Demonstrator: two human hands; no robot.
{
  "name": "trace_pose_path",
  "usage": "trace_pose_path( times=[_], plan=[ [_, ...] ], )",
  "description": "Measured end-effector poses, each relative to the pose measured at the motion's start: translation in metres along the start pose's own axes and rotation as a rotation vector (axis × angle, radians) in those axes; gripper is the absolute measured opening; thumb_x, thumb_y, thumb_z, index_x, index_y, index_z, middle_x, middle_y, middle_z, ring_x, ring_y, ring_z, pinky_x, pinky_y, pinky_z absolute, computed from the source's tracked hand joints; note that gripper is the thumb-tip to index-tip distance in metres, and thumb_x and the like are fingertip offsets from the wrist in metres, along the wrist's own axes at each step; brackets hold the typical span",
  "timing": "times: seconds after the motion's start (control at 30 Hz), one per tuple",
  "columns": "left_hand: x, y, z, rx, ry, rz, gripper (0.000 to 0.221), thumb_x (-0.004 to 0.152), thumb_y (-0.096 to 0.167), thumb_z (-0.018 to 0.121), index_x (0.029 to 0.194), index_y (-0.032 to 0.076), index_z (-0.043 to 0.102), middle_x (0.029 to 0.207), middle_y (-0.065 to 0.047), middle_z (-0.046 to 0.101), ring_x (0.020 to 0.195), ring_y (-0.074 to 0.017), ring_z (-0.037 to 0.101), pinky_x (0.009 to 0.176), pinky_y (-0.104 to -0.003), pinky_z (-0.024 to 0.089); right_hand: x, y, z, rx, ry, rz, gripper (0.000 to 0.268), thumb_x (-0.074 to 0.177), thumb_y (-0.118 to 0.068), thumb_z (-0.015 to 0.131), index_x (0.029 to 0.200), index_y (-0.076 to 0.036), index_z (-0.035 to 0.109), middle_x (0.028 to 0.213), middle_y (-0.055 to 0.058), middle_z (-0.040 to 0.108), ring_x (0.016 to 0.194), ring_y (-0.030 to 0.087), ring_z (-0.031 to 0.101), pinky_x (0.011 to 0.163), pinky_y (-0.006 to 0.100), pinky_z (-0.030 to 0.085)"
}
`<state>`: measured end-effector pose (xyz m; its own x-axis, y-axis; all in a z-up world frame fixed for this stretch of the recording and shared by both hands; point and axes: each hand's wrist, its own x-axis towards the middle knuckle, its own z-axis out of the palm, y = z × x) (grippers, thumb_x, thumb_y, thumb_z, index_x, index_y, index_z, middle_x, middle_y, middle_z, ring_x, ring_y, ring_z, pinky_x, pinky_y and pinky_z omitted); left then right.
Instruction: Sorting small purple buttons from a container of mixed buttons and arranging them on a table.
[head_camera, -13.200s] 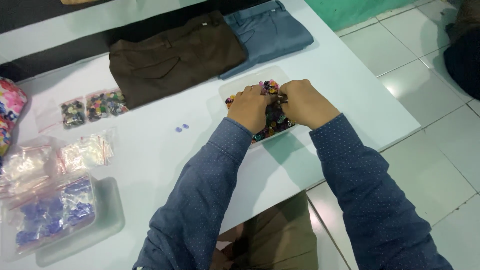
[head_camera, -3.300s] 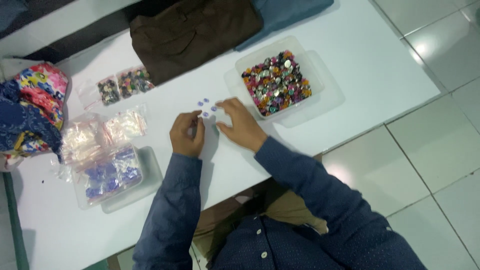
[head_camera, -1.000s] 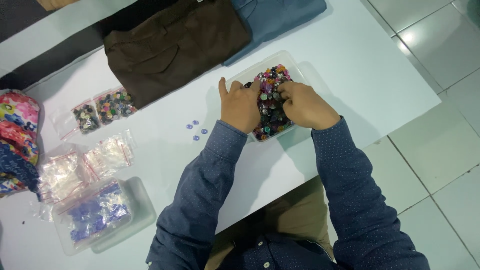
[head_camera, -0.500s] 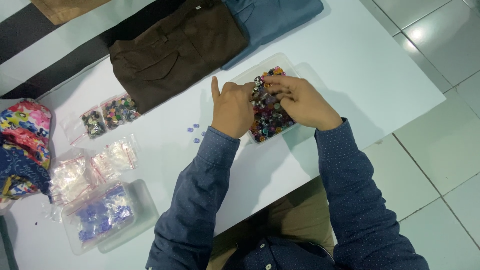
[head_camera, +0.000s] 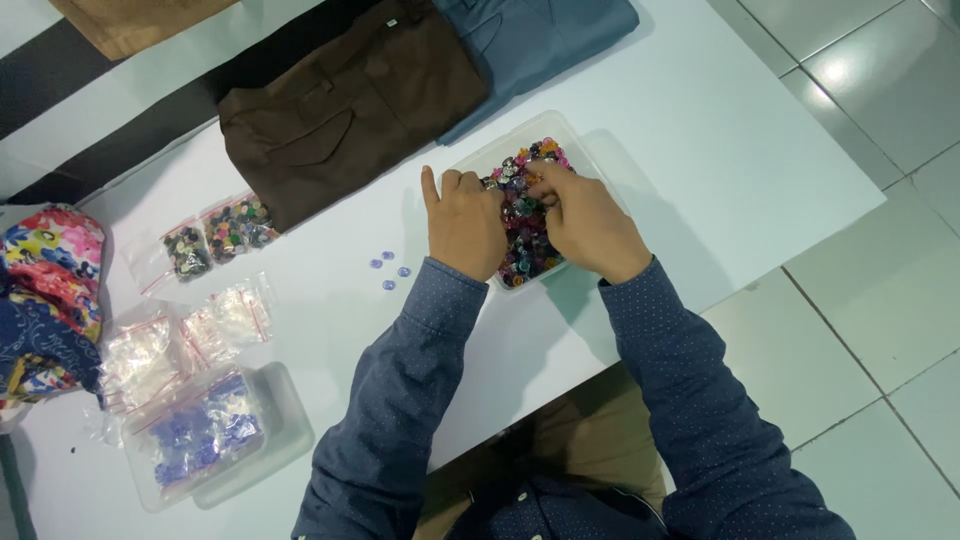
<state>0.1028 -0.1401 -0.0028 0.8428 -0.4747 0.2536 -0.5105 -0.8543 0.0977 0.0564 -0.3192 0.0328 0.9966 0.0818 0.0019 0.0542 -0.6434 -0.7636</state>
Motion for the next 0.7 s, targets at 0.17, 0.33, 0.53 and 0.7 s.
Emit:
trace_pose_path(
  times=[0.17,0.33,0.53,0.7],
  plan=[
    [0.011,-0.003,0.005,-0.022,0.062,0.044,0.028,0.081,0.003,0.071,0.107,0.01,0.077,0.085,-0.01,0.064,0.096,-0.0289,0.06,0.1,-0.053,0.034,-0.005,-0.016,-0.002,0.111,0.161,-0.059,0.062,0.088,0.012,0.044,0.15,0.005,0.045,0.112,0.028,0.067,0.103,0.041,0.066,0.084,0.052,0.055],
    [0.025,0.011,-0.005,-0.074,0.02,0.123,0.02,0.086,0.01,0.074,0.106,0.012,0.079,0.082,-0.009,0.067,0.086,-0.027,0.063,0.083,-0.043,0.045,-0.008,-0.024,-0.007,0.084,0.172,-0.048,0.061,0.087,0.013,0.043,0.148,0.005,0.046,0.114,0.029,0.066,0.107,0.047,0.065,0.086,0.057,0.055],
    [0.023,0.001,0.023,-0.024,-0.11,0.14,0.008,0.08,0.009,0.072,0.082,0.015,0.078,0.072,-0.004,0.063,0.073,-0.0252,0.063,0.07,-0.038,0.046,-0.012,-0.022,-0.007,0.139,0.211,-0.062,0.057,0.088,0.012,0.043,0.144,0.005,0.05,0.111,0.027,0.067,0.103,0.04,0.066,0.084,0.052,0.056],
    [0.025,-0.01,0.007,0.044,-0.18,0.114,0.019,0.08,0.005,0.072,0.094,0.013,0.081,0.076,-0.007,0.067,0.074,-0.0246,0.068,0.069,-0.036,0.054,-0.01,-0.023,-0.006,0.192,0.234,-0.077,0.053,0.09,0.013,0.043,0.142,0.008,0.051,0.111,0.03,0.065,0.104,0.043,0.065,0.083,0.052,0.055]
  ],
)
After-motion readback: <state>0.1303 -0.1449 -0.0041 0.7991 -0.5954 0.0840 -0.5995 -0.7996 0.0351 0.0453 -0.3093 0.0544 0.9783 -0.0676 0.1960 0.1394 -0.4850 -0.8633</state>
